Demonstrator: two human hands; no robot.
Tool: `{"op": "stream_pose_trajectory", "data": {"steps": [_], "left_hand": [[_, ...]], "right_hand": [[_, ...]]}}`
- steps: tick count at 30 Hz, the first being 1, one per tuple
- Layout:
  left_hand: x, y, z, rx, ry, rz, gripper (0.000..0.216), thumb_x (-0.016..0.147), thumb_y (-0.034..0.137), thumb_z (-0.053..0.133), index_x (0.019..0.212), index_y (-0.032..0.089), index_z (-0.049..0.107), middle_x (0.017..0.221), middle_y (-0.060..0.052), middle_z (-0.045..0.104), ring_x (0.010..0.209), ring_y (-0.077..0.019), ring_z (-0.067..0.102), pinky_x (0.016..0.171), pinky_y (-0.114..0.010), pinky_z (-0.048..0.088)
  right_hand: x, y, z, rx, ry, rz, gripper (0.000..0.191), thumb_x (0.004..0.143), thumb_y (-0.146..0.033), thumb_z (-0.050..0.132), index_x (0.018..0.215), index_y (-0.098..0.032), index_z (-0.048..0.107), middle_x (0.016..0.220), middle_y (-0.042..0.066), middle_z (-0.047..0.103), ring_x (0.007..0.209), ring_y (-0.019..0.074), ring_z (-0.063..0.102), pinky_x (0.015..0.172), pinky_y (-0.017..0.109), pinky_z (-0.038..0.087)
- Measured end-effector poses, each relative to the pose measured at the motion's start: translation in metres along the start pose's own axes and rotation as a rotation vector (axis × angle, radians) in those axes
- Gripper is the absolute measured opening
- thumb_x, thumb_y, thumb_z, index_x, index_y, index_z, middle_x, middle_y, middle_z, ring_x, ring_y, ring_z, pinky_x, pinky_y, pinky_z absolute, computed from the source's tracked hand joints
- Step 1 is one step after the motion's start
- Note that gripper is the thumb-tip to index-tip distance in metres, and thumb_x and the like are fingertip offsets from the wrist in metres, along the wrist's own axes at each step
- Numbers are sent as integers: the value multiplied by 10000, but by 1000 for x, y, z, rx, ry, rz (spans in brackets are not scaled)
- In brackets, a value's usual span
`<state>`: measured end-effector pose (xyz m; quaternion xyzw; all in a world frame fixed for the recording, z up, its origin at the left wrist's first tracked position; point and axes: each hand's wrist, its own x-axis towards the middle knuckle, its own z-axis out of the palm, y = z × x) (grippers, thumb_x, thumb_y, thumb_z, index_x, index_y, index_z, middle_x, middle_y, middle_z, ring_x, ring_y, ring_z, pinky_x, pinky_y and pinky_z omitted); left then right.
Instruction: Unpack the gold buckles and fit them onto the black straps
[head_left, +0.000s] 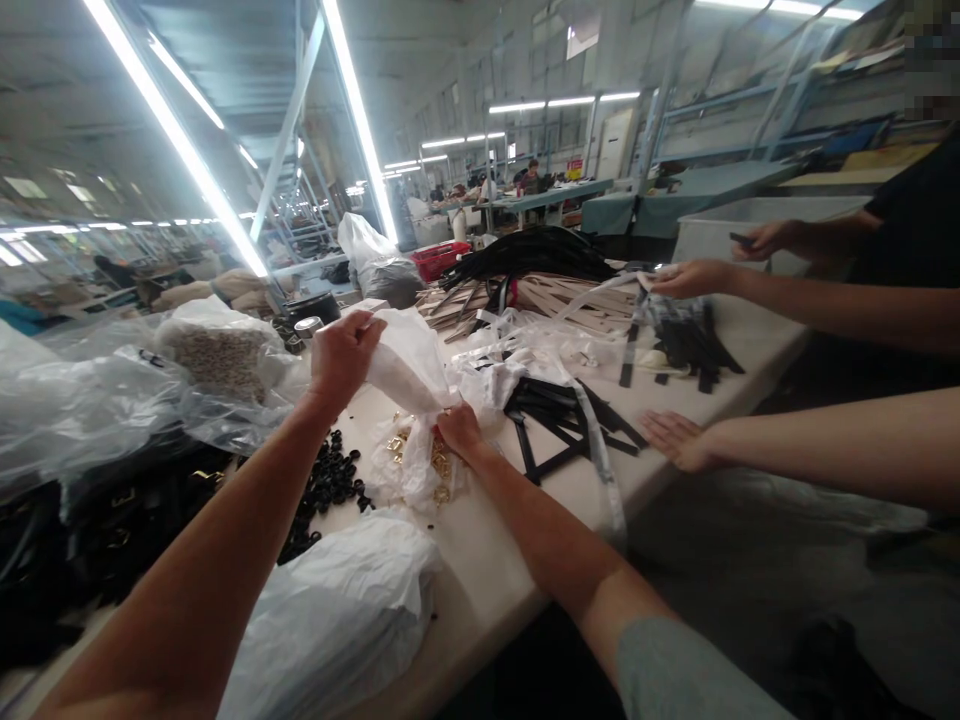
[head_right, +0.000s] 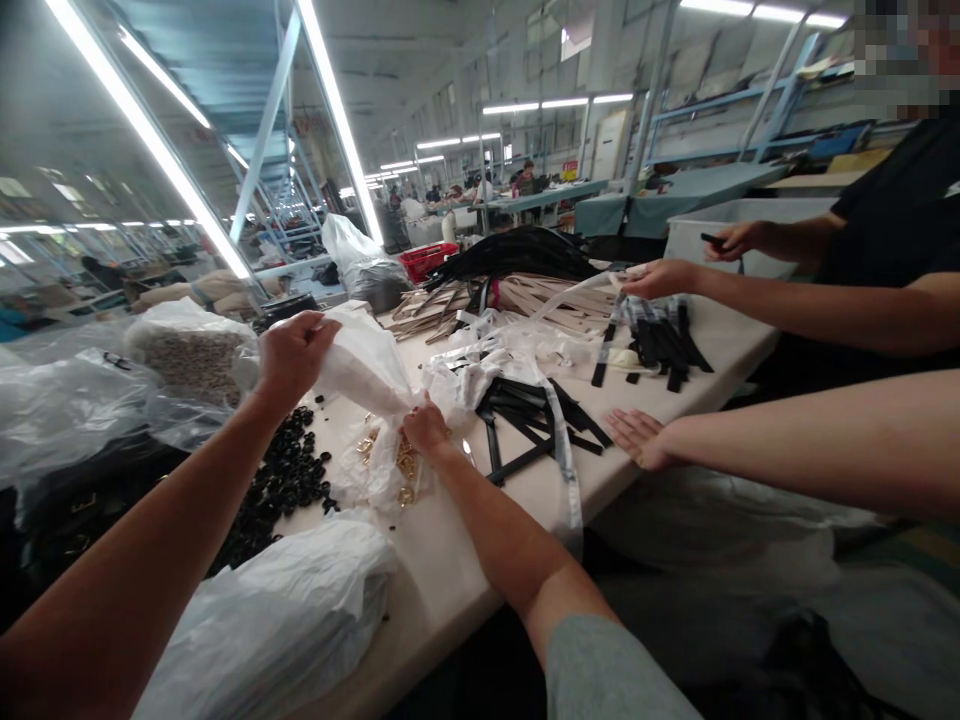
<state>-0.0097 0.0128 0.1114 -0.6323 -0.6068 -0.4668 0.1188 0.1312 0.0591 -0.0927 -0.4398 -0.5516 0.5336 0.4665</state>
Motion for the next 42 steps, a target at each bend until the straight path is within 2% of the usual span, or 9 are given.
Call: {"op": "stream_pose_trajectory", "data": {"steps": [4, 7, 12, 15, 19, 25, 34, 40, 42], "left_hand": [[11, 5, 2, -1, 29, -9, 191, 805, 373, 654, 839, 213, 755, 670, 5, 661, 642, -179, 569, 659, -268, 403], [14, 9, 3, 27, 6, -1, 214, 815, 386, 645, 866, 216, 765, 670, 6, 670, 653, -184, 585, 666, -269, 415], [19, 14, 2, 61, -12, 34, 193, 815, 369, 652, 865, 219, 762, 665, 5, 664, 659, -183, 589, 663, -260, 417], [27, 11, 1, 84, 19, 34, 166, 807, 349, 658, 838, 216, 751, 686, -4, 672, 688, -193, 597, 682, -267, 423], [33, 6, -3, 77, 20, 30, 155, 805, 346, 654, 836, 219, 738, 683, -1, 661, 701, -196, 593, 697, -269, 428], [30, 6, -6, 12, 30, 4, 145, 804, 334, 649, 832, 214, 727, 658, 18, 629, 665, -169, 556, 700, -258, 428], [27, 10, -16, -52, 41, 25, 182, 818, 343, 662, 872, 194, 751, 666, 37, 621, 657, -135, 522, 676, -236, 415], [22, 12, -14, -76, 17, 53, 154, 806, 273, 710, 863, 145, 772, 636, 46, 608, 624, -106, 489, 660, -219, 392], [20, 8, -13, -62, 16, 60, 164, 802, 285, 717, 874, 149, 776, 654, 46, 629, 627, -106, 500, 671, -217, 399]], "right_hand": [[-5, -5, -1, -137, 53, -2, 346, 692, -62, 534, 987, -171, 679, 654, 30, 638, 543, 182, 567, 662, 314, 481], [-9, -10, -1, -202, 60, -30, 505, 725, -58, 530, 1205, -184, 622, 851, 42, 703, 609, 176, 611, 674, 287, 481], [-10, -13, -3, -279, 52, -67, 530, 775, -55, 526, 1286, -181, 591, 954, 60, 710, 872, 211, 664, 823, 276, 486], [-8, -11, -3, -305, 47, -76, 554, 802, -52, 495, 1341, -167, 551, 1072, 83, 700, 922, 207, 666, 857, 278, 486], [-7, -8, -3, -314, 35, -75, 580, 798, -55, 503, 1366, -171, 527, 1060, 72, 708, 895, 202, 672, 843, 270, 498], [-8, -9, -2, -322, 23, -87, 580, 809, -72, 514, 1378, -184, 509, 1213, 77, 676, 938, 204, 674, 879, 281, 508], [-11, -15, -5, -341, 18, -96, 551, 795, -53, 501, 1325, -192, 563, 1205, 63, 681, 1089, 215, 640, 974, 284, 475], [-13, -20, -5, -325, 24, -122, 455, 829, -98, 510, 1270, -174, 591, 1175, 80, 694, 1059, 213, 648, 953, 280, 481], [-13, -20, -4, -279, 40, -134, 401, 847, -115, 497, 1225, -191, 605, 1160, 61, 697, 928, 182, 676, 879, 268, 508]]}}
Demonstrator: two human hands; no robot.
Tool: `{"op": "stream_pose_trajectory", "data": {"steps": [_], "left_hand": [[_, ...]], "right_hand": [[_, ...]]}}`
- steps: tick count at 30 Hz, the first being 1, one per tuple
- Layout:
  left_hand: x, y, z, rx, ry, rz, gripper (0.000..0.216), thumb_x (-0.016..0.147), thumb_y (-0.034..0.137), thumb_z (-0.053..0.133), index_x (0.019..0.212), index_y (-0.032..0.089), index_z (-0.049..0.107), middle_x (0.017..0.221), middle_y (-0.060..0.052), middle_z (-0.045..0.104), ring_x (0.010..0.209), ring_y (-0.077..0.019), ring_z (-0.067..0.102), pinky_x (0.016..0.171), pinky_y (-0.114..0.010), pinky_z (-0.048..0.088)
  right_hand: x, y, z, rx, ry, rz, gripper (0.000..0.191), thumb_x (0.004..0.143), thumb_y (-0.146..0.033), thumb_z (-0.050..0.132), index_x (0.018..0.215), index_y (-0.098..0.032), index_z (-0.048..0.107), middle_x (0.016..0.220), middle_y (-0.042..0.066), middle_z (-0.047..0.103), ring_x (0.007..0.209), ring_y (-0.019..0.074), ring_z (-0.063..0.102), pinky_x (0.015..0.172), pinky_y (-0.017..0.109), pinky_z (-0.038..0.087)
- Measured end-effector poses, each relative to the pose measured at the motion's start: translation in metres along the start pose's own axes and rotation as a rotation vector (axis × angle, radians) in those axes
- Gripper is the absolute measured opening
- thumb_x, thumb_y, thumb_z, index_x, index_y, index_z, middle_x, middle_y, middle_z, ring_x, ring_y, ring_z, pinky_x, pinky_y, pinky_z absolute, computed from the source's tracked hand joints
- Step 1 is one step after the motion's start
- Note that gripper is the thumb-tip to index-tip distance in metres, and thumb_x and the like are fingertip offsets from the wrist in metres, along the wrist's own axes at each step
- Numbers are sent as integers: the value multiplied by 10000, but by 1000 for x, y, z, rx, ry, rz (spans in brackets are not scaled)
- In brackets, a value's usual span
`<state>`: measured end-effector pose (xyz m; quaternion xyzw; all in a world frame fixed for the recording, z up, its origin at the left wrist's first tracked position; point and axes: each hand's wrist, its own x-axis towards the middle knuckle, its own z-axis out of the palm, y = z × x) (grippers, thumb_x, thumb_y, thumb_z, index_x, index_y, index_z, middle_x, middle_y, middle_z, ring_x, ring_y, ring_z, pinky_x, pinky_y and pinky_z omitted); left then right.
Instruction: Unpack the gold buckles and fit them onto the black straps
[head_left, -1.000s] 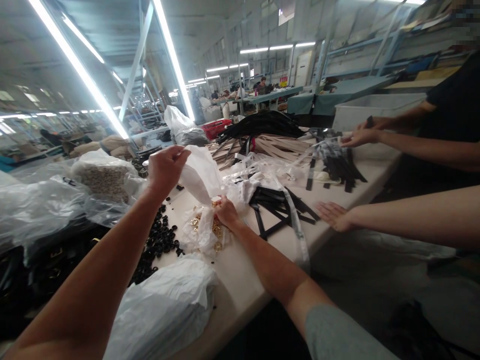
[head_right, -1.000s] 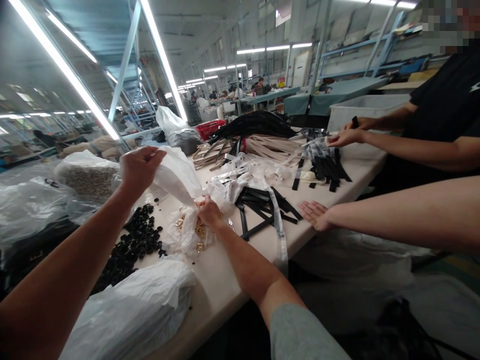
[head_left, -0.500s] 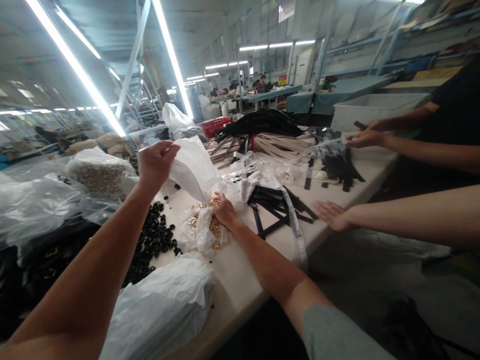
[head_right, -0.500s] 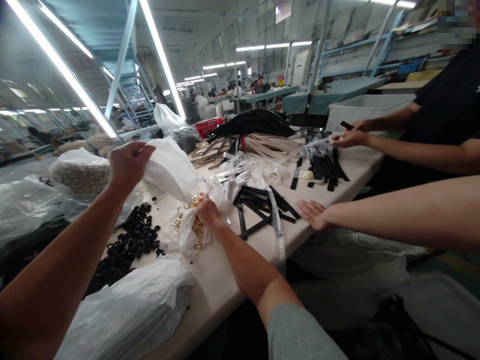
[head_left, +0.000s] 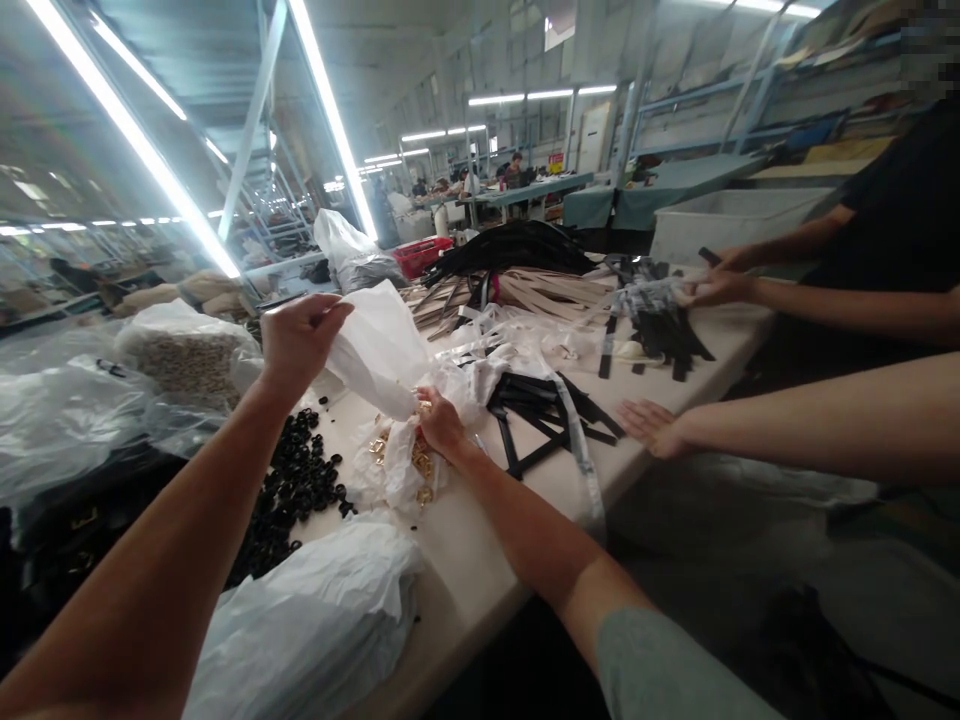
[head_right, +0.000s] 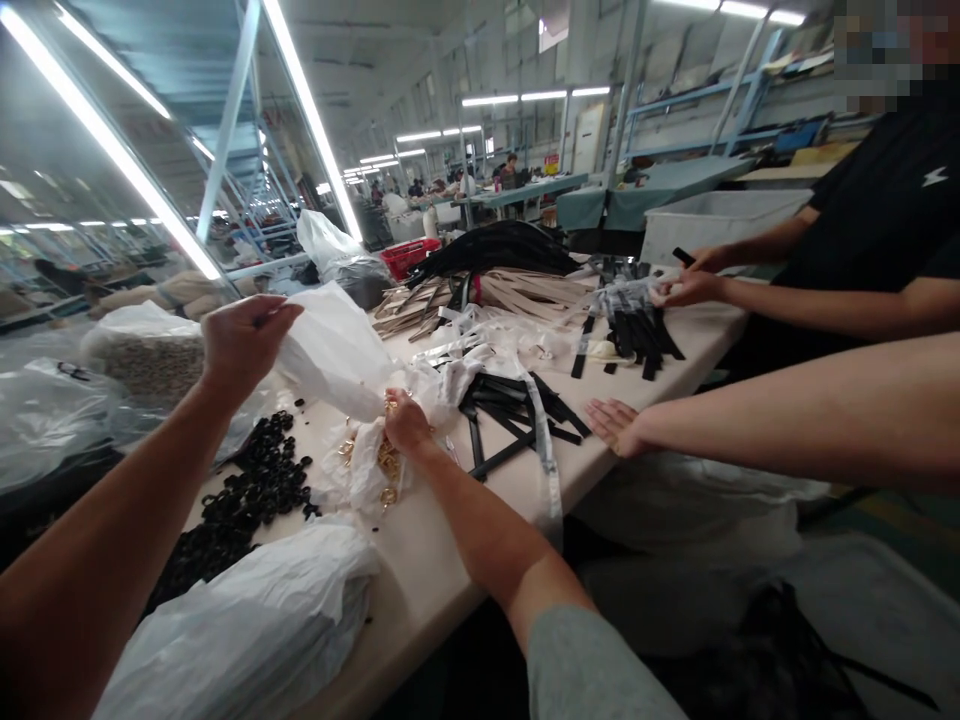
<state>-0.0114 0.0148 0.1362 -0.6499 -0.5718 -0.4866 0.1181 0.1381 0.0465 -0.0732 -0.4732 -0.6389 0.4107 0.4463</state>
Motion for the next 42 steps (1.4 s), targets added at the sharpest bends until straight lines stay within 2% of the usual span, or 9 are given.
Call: {"op": "stream_pose_trajectory", "data": {"steps": [4, 9, 13, 16, 22, 26, 31, 37, 42], "left_hand": [[-4, -10, 0, 64, -16, -19, 226, 811, 353, 690, 908, 169, 780, 668, 38, 656, 617, -116, 508, 660, -227, 408], [-8, -15, -2, 78, -14, -19, 265, 790, 427, 666, 887, 206, 774, 658, 24, 655, 607, -142, 534, 638, -249, 419], [-9, -11, -2, 59, -11, -45, 271, 769, 444, 664, 865, 214, 770, 632, 23, 639, 604, -152, 538, 616, -254, 422], [-10, -9, -2, 30, -13, -70, 267, 756, 439, 673, 858, 211, 767, 637, 24, 640, 609, -151, 538, 615, -251, 429], [-12, -14, -2, -33, 20, -106, 258, 750, 400, 694, 869, 183, 765, 636, 32, 630, 617, -136, 538, 615, -235, 431], [-11, -14, -6, -73, 16, -82, 267, 748, 365, 718, 890, 148, 781, 652, 28, 651, 629, -119, 529, 647, -233, 426], [-5, -2, -17, -89, 79, -107, 189, 723, 279, 744, 846, 141, 781, 595, 46, 610, 607, -104, 499, 636, -224, 409], [5, 8, -36, -139, 226, -104, 208, 746, 268, 684, 575, 156, 644, 460, 76, 423, 502, -81, 334, 513, -214, 316], [7, 4, -50, -137, 252, -88, 226, 729, 282, 661, 553, 158, 594, 459, 84, 337, 508, -78, 292, 513, -216, 295]], "right_hand": [[3, 1, 2, 159, 80, 40, 285, 826, -116, 456, 1041, -196, 626, 950, 1, 702, 545, 100, 598, 567, 216, 485], [1, -4, 1, 372, 114, -30, 155, 844, -217, 472, 887, -178, 616, 600, -55, 566, 511, 104, 588, 495, 169, 432], [-3, -7, 0, 402, 97, -182, 274, 845, -387, 604, 1022, -185, 659, 886, -8, 696, 527, 73, 582, 514, 178, 461], [-2, -4, 3, 320, 65, -205, 408, 818, -383, 685, 1185, -211, 642, 1112, 24, 696, 535, 54, 580, 528, 182, 482], [3, 4, 11, 295, 36, -101, 399, 847, -384, 685, 1208, -219, 644, 977, -2, 690, 553, 66, 609, 532, 176, 504], [3, 0, 5, 29, 23, -113, 230, 913, -359, 620, 1057, -206, 713, 822, -11, 707, 668, 112, 660, 637, 191, 497], [0, -8, -7, -486, -10, -196, 245, 983, -342, 517, 958, -234, 735, 967, 4, 749, 896, 129, 680, 738, 198, 437], [3, -6, -19, -675, 9, -165, 223, 944, -246, 511, 944, -195, 728, 1026, 82, 734, 916, 172, 667, 709, 242, 404], [10, -2, -35, -763, 90, -133, 247, 949, -229, 467, 961, -184, 709, 1037, 91, 716, 912, 180, 645, 718, 255, 403]]}}
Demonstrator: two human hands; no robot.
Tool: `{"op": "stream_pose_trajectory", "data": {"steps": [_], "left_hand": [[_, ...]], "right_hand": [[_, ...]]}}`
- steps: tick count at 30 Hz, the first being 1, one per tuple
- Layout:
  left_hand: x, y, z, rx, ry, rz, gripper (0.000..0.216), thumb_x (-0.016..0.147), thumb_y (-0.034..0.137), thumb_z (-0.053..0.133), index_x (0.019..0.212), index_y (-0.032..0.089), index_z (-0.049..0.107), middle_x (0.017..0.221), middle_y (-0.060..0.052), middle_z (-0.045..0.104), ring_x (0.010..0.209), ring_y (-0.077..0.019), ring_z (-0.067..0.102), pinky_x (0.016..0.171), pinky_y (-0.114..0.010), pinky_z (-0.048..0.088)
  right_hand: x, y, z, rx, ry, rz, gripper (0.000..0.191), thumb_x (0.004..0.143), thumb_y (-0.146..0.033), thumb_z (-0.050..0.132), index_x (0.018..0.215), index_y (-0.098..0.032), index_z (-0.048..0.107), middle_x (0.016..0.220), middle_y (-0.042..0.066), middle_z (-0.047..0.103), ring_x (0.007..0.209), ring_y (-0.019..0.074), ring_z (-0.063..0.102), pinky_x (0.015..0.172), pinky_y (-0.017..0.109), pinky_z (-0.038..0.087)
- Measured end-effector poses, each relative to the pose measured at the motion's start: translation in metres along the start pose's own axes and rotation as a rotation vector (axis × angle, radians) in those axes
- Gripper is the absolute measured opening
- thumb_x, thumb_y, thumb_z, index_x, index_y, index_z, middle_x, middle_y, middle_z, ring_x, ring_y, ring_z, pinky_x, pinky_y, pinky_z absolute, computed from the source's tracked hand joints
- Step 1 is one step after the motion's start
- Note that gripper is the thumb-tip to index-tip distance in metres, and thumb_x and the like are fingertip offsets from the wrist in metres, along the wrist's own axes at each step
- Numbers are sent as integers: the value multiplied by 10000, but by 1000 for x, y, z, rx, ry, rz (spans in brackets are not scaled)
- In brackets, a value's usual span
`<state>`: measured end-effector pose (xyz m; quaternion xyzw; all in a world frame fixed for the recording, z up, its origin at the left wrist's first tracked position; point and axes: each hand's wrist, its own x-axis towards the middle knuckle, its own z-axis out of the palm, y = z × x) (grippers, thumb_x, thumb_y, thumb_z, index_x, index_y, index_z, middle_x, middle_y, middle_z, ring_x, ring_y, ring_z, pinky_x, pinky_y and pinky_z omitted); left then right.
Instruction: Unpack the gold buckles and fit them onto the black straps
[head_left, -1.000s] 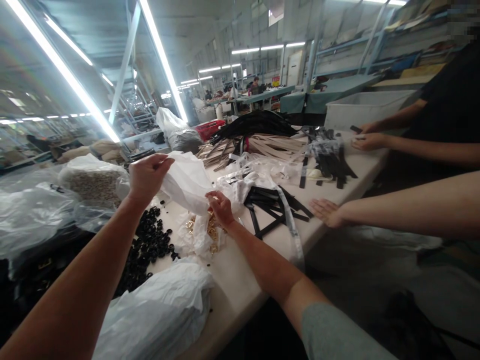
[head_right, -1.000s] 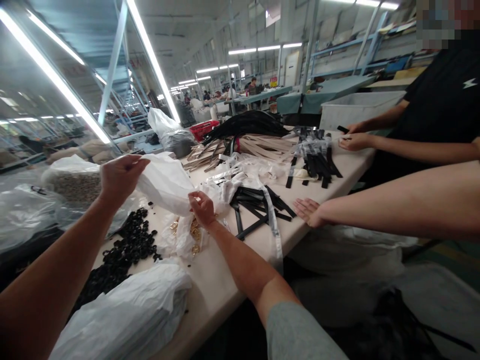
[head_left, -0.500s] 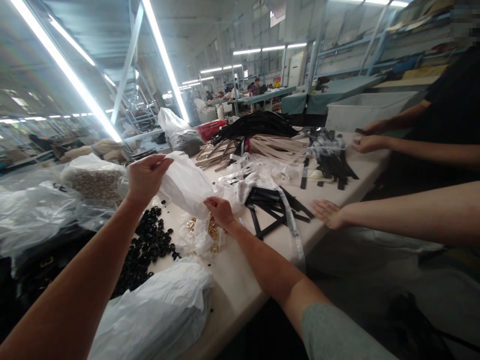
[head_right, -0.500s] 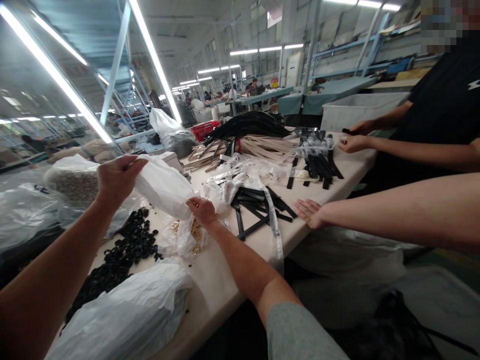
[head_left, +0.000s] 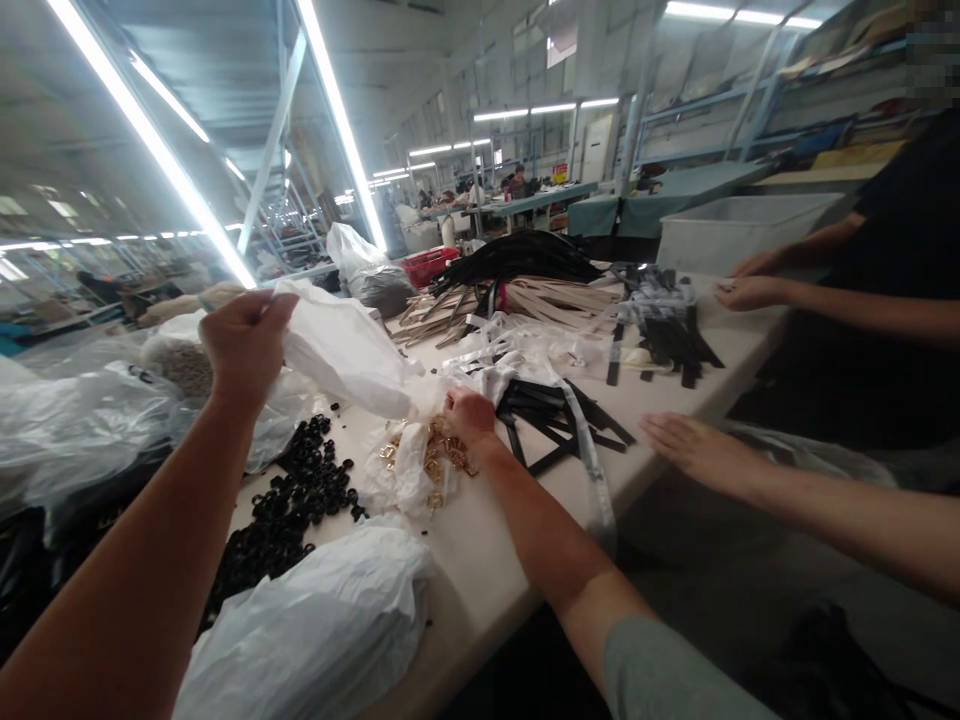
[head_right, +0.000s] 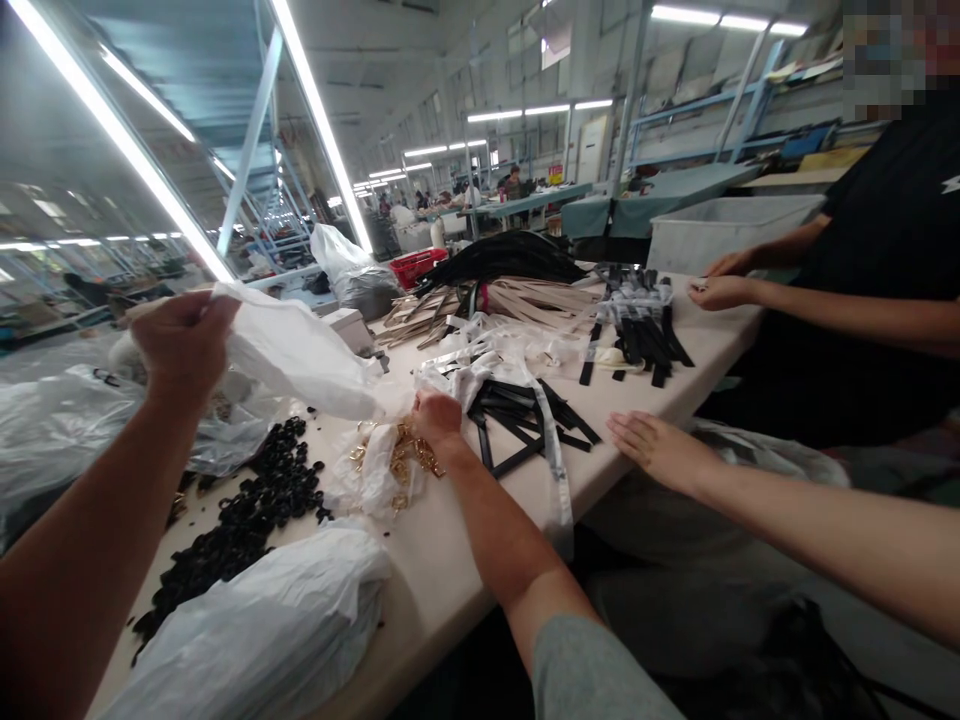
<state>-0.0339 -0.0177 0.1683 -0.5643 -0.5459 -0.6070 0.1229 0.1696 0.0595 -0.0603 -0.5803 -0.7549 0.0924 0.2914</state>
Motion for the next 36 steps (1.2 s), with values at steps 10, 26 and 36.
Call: {"op": "stream_pose_trajectory", "data": {"steps": [10, 26, 36], "left_hand": [[12, -28, -19, -108, 205, -96, 157, 656, 282, 679, 652, 135, 622, 524, 80, 390, 532, -80, 321, 514, -239, 289], [-63, -27, -54, -151, 209, -345, 134, 732, 268, 675, 716, 166, 589, 594, 63, 431, 571, -81, 353, 557, -258, 356], [-107, -17, -106, -185, 329, -466, 115, 857, 136, 552, 756, 186, 527, 615, 59, 481, 558, -65, 434, 583, -234, 410]], "right_hand": [[6, 14, -10, -16, 120, -4, 212, 921, -183, 493, 1012, -156, 683, 1072, 103, 677, 956, 200, 610, 829, 276, 431], [-52, -54, -43, 532, 430, -827, 525, 968, -507, 513, 1338, -135, 510, 1305, 155, 607, 1257, 234, 543, 1079, 385, 421], [-90, -93, -39, 421, 86, -807, 324, 1049, -272, 397, 1168, -230, 695, 993, 36, 743, 915, 152, 677, 880, 272, 494]]}}
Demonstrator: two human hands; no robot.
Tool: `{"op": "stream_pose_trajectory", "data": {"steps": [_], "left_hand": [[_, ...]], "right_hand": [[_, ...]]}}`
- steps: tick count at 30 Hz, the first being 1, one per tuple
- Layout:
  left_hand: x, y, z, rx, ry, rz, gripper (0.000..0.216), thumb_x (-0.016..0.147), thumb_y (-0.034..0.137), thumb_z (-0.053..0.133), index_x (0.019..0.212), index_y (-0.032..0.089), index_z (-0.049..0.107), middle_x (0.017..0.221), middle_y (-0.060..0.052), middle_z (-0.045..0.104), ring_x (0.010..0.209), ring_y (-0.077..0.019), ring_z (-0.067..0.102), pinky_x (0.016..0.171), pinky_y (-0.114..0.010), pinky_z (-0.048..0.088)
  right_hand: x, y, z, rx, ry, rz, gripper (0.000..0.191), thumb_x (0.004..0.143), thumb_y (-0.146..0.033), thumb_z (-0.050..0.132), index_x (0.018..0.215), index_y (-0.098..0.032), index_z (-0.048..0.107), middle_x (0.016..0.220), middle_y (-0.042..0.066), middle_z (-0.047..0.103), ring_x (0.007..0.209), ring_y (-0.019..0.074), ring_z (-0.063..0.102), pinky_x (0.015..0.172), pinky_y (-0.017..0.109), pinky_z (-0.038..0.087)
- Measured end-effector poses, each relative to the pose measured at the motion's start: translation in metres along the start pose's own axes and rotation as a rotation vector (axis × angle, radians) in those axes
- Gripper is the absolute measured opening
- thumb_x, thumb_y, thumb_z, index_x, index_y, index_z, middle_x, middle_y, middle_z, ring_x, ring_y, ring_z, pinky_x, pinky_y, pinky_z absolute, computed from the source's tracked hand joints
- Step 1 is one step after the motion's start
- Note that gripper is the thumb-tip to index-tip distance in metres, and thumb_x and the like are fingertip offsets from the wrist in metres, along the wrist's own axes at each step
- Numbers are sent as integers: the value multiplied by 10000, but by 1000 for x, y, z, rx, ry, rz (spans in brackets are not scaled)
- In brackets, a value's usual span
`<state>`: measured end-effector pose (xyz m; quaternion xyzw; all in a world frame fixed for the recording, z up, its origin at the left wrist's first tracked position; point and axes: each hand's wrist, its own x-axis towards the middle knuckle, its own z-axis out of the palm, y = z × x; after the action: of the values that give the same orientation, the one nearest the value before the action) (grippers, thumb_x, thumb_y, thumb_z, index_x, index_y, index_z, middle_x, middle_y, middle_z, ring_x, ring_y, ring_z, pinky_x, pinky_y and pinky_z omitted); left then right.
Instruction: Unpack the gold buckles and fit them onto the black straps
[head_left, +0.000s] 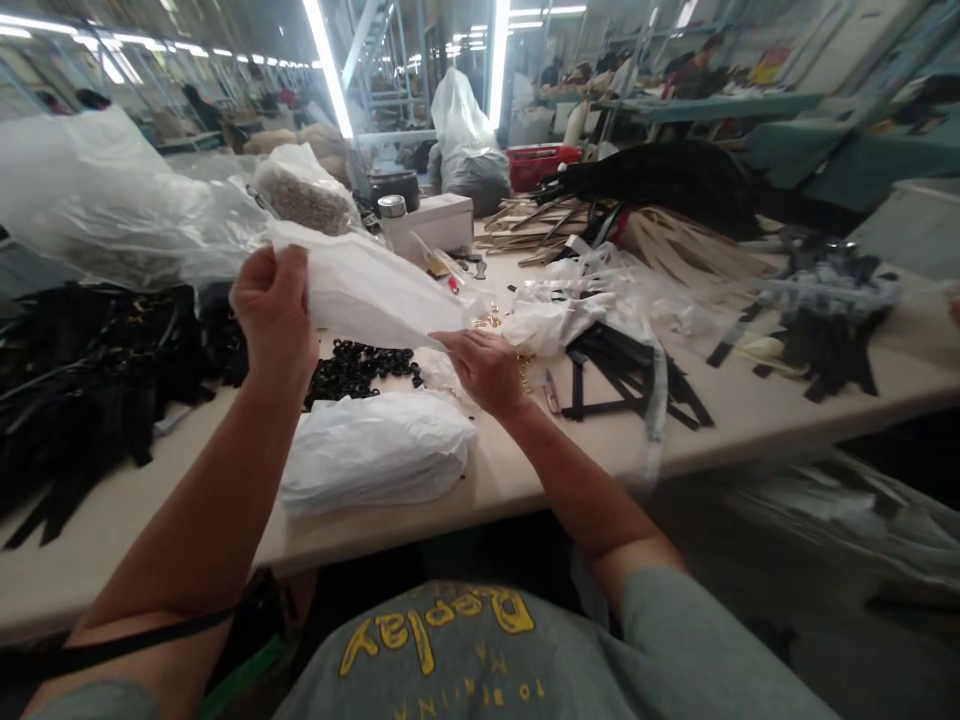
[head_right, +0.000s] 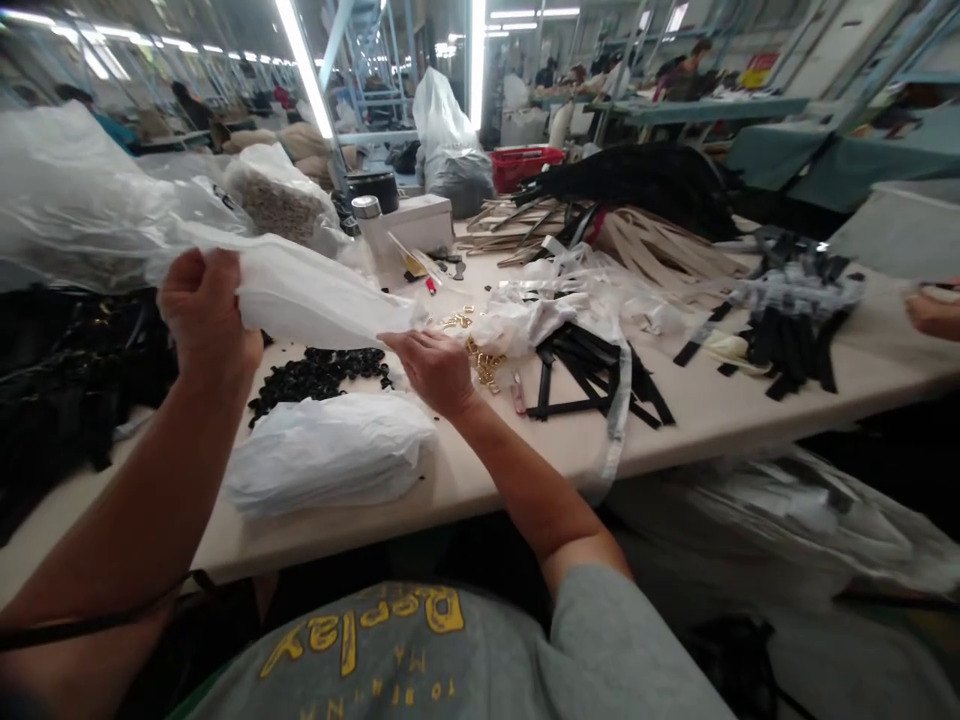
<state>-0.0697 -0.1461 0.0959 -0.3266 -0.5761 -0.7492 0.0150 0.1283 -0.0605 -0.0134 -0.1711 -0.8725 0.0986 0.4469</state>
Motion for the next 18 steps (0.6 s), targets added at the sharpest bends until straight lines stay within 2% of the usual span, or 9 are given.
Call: {"op": "stream_pose_trajectory", "data": {"steps": [3, 5, 6, 9, 10, 12, 15, 18], "left_hand": [[-19, -8, -40, -73, 16, 114, 80, 884, 259, 583, 831, 201, 569, 515, 80, 460, 426, -80, 403, 430, -249, 300], [-42, -12, -68, -51, -79, 226, 167, 916, 334, 573, 821, 203, 614, 488, 67, 486, 386, -95, 410, 395, -268, 273], [-55, -15, -80, 28, -180, 257, 188, 931, 329, 568, 816, 202, 646, 503, 52, 522, 399, -100, 444, 409, -271, 309], [-92, -26, -106, 375, -635, 365, 110, 900, 287, 646, 838, 232, 718, 669, 3, 673, 545, -127, 592, 530, -276, 441], [-101, -33, -110, 459, -747, 406, 91, 892, 284, 657, 856, 242, 729, 746, -13, 708, 623, -147, 635, 586, -284, 476], [-113, -50, -111, 561, -871, 444, 124, 906, 299, 624, 928, 249, 736, 897, -48, 741, 798, -199, 684, 722, -323, 527], [-118, -81, -107, 673, -980, 376, 207, 883, 316, 597, 1027, 225, 715, 1024, -105, 722, 984, -280, 665, 892, -430, 533], [-121, -105, -107, 717, -995, 229, 195, 811, 335, 657, 950, 207, 707, 972, -131, 701, 1000, -353, 651, 911, -535, 521]], "right_hand": [[-4, -2, -12, -3, 36, 64, 325, 1027, -247, 417, 1212, -241, 684, 1026, 33, 742, 920, 160, 687, 839, 264, 520], [-7, 0, -17, 7, 42, 101, 326, 1006, -236, 437, 1229, -230, 675, 1099, 41, 734, 970, 171, 691, 865, 272, 533], [-9, 0, -19, 10, 42, 112, 327, 998, -235, 443, 1231, -224, 672, 1130, 45, 729, 995, 177, 690, 877, 278, 538], [-9, -5, -23, -9, 43, 119, 339, 988, -224, 439, 1235, -220, 672, 1139, 48, 728, 1008, 186, 692, 875, 287, 549], [-8, -10, -23, -21, 41, 113, 345, 987, -215, 436, 1239, -226, 671, 1126, 44, 731, 993, 182, 694, 867, 284, 551], [-5, -25, -24, -35, 36, 89, 363, 989, -189, 421, 1247, -244, 670, 1107, 31, 732, 961, 167, 696, 857, 272, 551], [-1, -55, -23, -6, -14, 24, 386, 1006, -165, 396, 1263, -272, 664, 1191, 17, 705, 1014, 163, 684, 886, 280, 550], [-6, -86, -15, 59, -131, -85, 357, 1009, -184, 435, 1269, -293, 654, 1330, 11, 640, 1160, 189, 636, 976, 329, 534]]}}
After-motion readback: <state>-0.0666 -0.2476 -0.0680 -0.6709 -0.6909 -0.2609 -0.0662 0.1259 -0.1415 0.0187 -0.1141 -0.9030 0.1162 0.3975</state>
